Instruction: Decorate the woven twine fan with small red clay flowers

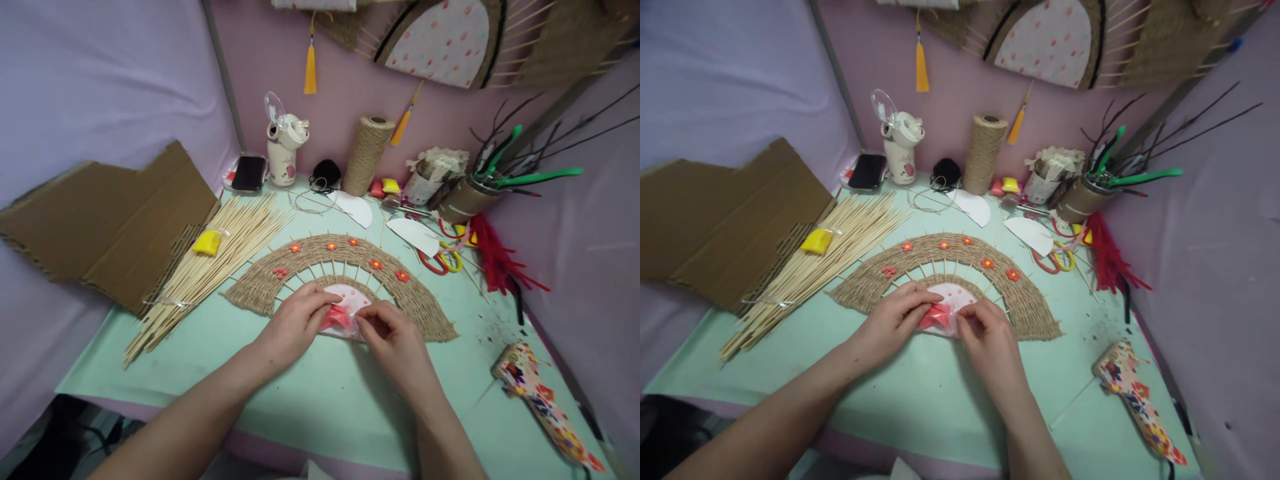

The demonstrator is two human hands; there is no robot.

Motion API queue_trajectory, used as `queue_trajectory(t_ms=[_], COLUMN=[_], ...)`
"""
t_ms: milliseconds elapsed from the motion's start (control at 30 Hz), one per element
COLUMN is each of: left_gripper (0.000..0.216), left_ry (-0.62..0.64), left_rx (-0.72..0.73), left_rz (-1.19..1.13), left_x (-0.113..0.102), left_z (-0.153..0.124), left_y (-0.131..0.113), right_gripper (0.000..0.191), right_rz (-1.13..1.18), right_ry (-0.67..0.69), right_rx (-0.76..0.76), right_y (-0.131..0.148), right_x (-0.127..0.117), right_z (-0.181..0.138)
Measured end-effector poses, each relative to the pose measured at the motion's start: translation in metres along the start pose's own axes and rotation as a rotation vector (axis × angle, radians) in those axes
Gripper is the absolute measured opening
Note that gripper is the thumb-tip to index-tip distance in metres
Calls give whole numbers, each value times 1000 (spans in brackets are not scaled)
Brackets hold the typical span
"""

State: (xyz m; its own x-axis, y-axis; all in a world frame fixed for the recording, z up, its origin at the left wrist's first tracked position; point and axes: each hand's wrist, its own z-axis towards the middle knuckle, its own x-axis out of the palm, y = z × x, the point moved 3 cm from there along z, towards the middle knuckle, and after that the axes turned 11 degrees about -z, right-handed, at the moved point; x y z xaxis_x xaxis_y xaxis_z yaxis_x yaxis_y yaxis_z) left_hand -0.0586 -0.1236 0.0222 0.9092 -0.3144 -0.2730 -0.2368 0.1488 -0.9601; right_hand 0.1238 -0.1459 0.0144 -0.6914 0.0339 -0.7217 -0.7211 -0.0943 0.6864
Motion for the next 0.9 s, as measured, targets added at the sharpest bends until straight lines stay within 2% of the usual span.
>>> queue_trajectory(t_ms=[100,167,267,333,400,533,633,700,800,900], left_gripper=[30,28,25,26,31,35,51,41,26,25], left_ry=[-32,-93,-164,-188,-191,-66,8,-7,-55,-69], left_rx=[2,-104,-339,-386,-307,8,118,144,136,118], left_rz=[-45,-195,-523,-626,-513,43,331,391,315,238], left_x=[0,-3,-5,-5,-6,4,15,18,16,12], left_z=[0,2,3,3,3,1,0,1,3,2], left_y=[0,4,11,10,6,-8,-9,-7,-5,-5], right_gripper=[15,15,15,15,15,13,13,13,12,11], right_rz=[41,82,113,125,136,169,200,212,221,211], right_ry=[5,-21,-68,-88,-100,-92,-63,-62,-129,-189], right_rx=[15,37,64,70,69,28,2,-4,-6,-30], right_y=[-1,-2,-4,-4,-4,0,2,2,2,6], right_x=[0,0,0,0,1,2,4,5,1,-5], right_z=[-1,-1,-2,-3,-3,-2,-2,-3,-6,-7])
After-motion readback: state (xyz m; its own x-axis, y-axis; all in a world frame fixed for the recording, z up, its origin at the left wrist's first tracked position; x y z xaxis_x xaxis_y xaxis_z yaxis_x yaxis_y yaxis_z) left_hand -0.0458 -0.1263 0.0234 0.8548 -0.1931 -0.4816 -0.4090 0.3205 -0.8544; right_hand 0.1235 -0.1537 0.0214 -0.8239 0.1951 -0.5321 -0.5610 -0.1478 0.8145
